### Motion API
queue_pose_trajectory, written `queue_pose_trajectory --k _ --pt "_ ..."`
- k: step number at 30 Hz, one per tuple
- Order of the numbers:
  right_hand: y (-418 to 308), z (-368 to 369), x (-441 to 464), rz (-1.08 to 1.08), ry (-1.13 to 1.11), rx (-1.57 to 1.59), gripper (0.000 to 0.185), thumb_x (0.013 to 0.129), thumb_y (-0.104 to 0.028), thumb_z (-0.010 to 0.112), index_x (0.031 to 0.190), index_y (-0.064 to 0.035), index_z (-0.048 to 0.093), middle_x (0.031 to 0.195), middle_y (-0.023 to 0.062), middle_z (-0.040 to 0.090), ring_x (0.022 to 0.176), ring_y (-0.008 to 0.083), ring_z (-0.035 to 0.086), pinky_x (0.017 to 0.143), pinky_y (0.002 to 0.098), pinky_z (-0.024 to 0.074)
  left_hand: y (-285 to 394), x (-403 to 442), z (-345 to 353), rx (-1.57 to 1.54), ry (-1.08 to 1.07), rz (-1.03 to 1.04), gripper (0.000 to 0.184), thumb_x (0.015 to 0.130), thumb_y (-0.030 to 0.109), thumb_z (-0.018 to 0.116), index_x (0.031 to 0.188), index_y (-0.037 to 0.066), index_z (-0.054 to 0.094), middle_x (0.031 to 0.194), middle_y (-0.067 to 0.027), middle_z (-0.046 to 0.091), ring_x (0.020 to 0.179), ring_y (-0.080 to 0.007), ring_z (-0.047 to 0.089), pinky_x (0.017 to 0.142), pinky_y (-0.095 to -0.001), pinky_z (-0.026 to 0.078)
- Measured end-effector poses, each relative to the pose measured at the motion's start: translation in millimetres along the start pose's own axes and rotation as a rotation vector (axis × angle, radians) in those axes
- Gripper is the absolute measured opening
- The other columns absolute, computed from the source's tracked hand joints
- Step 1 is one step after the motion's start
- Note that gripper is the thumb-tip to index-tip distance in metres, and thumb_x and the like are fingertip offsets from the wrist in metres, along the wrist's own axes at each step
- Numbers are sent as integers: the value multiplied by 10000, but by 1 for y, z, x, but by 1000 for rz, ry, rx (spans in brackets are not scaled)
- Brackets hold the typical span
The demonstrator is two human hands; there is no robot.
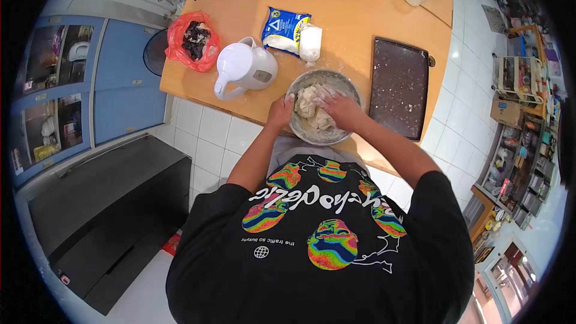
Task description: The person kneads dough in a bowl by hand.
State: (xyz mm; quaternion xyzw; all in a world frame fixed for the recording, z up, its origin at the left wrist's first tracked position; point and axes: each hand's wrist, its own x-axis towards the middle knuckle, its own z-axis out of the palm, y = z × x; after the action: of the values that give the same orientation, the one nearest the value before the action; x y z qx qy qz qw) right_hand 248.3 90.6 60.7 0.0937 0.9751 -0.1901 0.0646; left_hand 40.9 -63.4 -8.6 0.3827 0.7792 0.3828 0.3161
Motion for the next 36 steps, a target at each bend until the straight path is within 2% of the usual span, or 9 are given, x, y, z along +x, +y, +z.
queue_pose_trajectory --k 8,13,17,20,23,26,29,33,36 --pt "16 34 24 12 129 67 567 809 -243 707 1348 -125 575 1279 146 635 1058 339 655 935 479 522 -4 -23 18 -134 105 -81 458 1052 331 391 1144 -56 618 1018 -296 678 1012 -471 646 870 -490 494" --pt "-10 36 39 926 174 475 473 806 -226 746 1243 -68 657 1106 185 699 944 353 679 845 454 543 -1 -26 17 -98 55 -211 466 1057 329 382 1159 -62 613 1027 -297 676 1029 -467 641 893 -480 487" --pt "13 41 30 1019 225 887 419 818 -166 702 1223 -64 677 1099 207 704 962 360 681 835 455 548 9 -26 11 -151 49 -207 453 1053 326 398 1112 -61 625 988 -290 679 986 -467 647 853 -483 489" --pt "-4 -6 -4 693 351 673 394 845 -134 647 1236 -96 675 1146 183 690 1014 351 668 871 435 543 -23 -20 26 -171 203 -23 432 1048 317 411 1076 -52 635 956 -266 684 931 -440 658 817 -472 490" --pt "-18 -45 -24 481 406 528 387 863 -113 611 1245 -117 674 1178 167 681 1049 344 660 895 422 540 7 -17 7 29 -22 -250 414 1044 308 419 1120 -35 638 1000 -253 686 955 -415 661 844 -452 491" --pt "-5 -32 -27 213 -84 180 502 841 -102 630 1329 -219 624 1384 122 582 1176 372 613 980 440 519 12 -12 12 -193 -21 -123 413 1044 313 421 1137 -26 639 1023 -256 683 973 -408 660 864 -454 489" --pt "17 -9 -15 -211 207 -191 557 859 -155 631 1391 -303 553 1467 89 506 1160 350 622 977 492 521 -1 -7 21 -241 15 -51 413 1044 315 423 1135 -27 637 1039 -266 678 986 -417 656 867 -459 487" --pt "30 22 10 -308 230 -227 594 874 -190 613 1426 -370 491 1513 80 443 1101 346 640 913 536 548 6 -13 19 -156 -22 -170 403 1045 298 417 1150 -28 630 1053 -266 677 1012 -420 647 880 -456 484" --pt "24 36 20 -42 39 -207 590 810 -246 693 1374 -345 553 1490 101 465 1024 367 655 781 498 584 15 -27 25 -191 161 -95 381 1039 240 405 1205 -40 604 1108 -278 661 1074 -443 620 930 -460 467"
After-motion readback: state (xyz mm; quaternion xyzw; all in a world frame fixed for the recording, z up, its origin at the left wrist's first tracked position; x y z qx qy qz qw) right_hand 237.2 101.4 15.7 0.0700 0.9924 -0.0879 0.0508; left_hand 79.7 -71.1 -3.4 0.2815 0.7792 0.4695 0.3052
